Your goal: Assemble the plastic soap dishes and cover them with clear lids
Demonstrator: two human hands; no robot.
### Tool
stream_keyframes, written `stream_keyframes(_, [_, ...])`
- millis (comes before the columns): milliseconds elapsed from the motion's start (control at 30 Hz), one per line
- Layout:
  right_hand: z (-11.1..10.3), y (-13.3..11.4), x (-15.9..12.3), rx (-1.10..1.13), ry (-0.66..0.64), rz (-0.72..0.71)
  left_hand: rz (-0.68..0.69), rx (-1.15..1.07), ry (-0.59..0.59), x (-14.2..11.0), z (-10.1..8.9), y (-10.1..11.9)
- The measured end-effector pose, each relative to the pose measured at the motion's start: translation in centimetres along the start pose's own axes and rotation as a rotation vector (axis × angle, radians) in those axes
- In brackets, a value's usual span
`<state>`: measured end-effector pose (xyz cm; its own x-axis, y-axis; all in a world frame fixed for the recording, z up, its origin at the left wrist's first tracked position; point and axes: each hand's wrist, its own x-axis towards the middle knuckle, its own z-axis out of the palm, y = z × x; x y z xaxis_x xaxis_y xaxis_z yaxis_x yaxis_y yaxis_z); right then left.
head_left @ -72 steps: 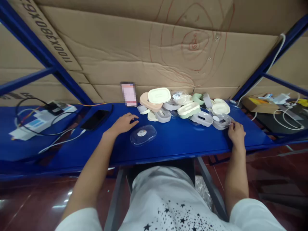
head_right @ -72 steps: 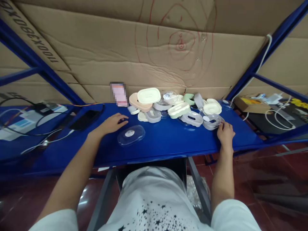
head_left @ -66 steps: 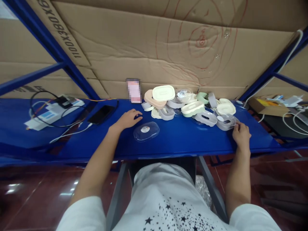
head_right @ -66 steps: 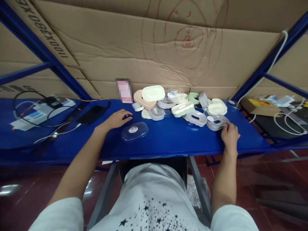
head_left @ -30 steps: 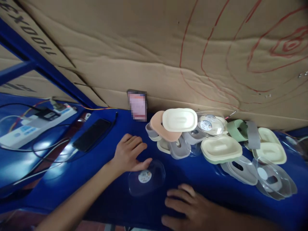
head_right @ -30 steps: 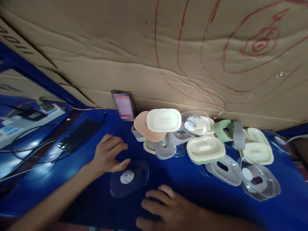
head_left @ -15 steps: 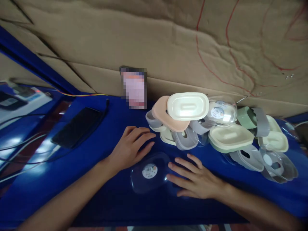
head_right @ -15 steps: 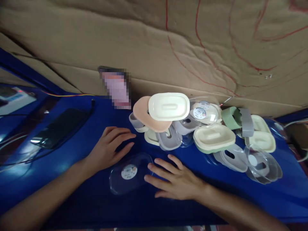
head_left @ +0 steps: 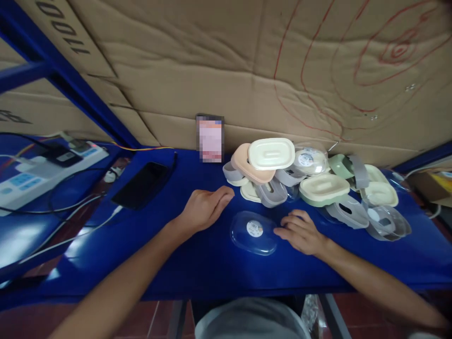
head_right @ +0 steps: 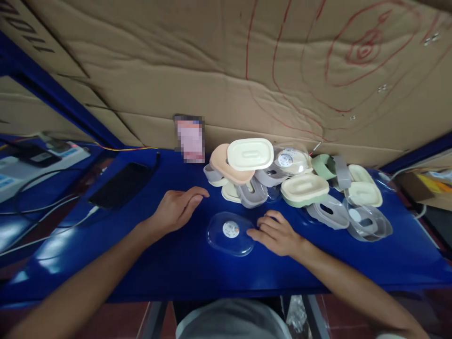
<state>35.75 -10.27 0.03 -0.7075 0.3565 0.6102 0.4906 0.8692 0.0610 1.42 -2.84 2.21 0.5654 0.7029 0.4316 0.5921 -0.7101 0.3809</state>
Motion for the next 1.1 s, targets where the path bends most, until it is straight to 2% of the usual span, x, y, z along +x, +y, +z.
stream_keyframes(100, [-0.3, 0.5, -0.3, -0.017, 0.019, -0.014, 0.018, 0.029, 0.048, -0.1, -1.5, 0.1])
stream_keyframes(233, [-0.4, -0.1, 0.4, -0.155, 0.060, -0.003, -0.006, 0.061, 0.196, -0.1, -2.9, -0.6])
stream_keyframes(333, [-0.6, -0.6, 2.7, -0.315, 0.019, 0.141, 0.026, 0.089, 0.251, 0.3, -3.3, -1.0])
stream_keyframes(433, [-0.4, -0.2, 6.0, -0.405, -0.041, 0.307, 0.083, 0.117, 0.178, 0.7, -2.7, -1.0])
stream_keyframes(533, [0.8, 0.8, 9.1, -0.413, -0.144, 0.382, 0.086, 0.070, 0.042, 0.9, -1.4, -0.5])
stream_keyframes(600, [2.1, 1.5, 10.3, -0.405, -0.189, 0.420, 0.069, -0.038, -0.071, 0.8, -0.4, 0.0])
stream_keyframes(667, [3.2, 2.1, 10.9, -0.387, -0.184, 0.448, 0.044, -0.196, -0.196, 0.6, 0.4, 0.5])
stream_keyframes(767, [3.6, 2.5, 11.0, -0.336, -0.091, 0.486, 0.046, -0.320, -0.331, 0.2, 0.9, 1.4])
stream_keyframes(933, [0.7, 1.7, 9.7, -0.190, 0.058, 0.499, 0.122, -0.228, -0.391, -0.4, 1.3, 2.8])
stream_keyframes(1000, [-1.0, 0.2, 8.6, -0.133, 0.071, 0.498, 0.135, -0.192, -0.390, -0.5, 1.5, 2.9])
stream_keyframes(1100, [-3.3, -3.2, 5.7, -0.089, 0.089, 0.493, 0.152, -0.117, -0.391, -0.4, 1.8, 2.8])
